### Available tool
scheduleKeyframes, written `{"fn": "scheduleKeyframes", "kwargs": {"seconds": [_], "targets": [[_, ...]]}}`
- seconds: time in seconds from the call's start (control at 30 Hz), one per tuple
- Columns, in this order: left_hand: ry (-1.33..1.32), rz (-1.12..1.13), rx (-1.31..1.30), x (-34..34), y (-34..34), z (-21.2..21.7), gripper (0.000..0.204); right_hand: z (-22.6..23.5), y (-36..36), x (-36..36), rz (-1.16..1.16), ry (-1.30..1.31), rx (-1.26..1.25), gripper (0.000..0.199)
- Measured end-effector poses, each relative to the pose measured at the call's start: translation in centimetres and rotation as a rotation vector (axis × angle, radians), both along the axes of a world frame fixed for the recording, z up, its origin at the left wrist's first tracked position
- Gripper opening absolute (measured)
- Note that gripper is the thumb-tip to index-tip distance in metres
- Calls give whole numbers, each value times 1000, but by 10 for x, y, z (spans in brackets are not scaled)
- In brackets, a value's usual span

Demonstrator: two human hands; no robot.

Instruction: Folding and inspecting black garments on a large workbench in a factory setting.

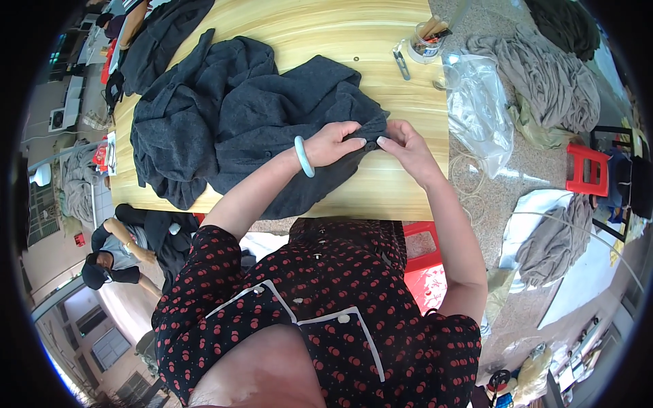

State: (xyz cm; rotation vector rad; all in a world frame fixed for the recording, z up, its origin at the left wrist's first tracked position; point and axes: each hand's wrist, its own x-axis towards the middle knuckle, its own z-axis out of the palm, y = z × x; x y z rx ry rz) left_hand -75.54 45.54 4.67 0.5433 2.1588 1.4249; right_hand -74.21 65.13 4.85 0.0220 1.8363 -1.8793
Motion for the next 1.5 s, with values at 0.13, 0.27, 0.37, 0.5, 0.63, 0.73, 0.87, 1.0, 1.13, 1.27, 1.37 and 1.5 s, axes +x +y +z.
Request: {"fn": "scheduleKeyframes", "kwargs": {"seconds": [0.13,0.27,0.37,0.5,0.63,0.73,0.87,1.0,1.13,1.27,1.37,1.5], "targets": [[270,79,23,11,1,-12,17,-7,-2,0,93,-153,-87,14],[645,333,-73,37,13,1,16,-10,10,3,207,-56,103,18],[569,462,9,51,14,13,13,19,6,9,195,-44,27,19],[313,279,48,58,-9,14,16,45,4,8,304,-58,-62,21],[529,422,57,71,-35,22,15,59,1,4,296,-28,-170,25],[422,323,139,79,-44,22,14,64,-3,4,251,-13,-303,29],[377,292,250,71,-32,44,12,72,-19,3,208,6,-375,32],[340,308,450,56,-25,62,7,77,-28,7,172,43,-349,31],[416,254,486,55,-28,68,8,74,-26,16,140,62,-292,28],[85,162,496,55,-33,70,15,79,-33,23,2,81,-322,24],[44,16,543,52,-47,67,21,71,-29,27,-12,110,-342,23],[274,-147,295,55,-80,41,34,61,-15,19,-11,145,-536,31]]}}
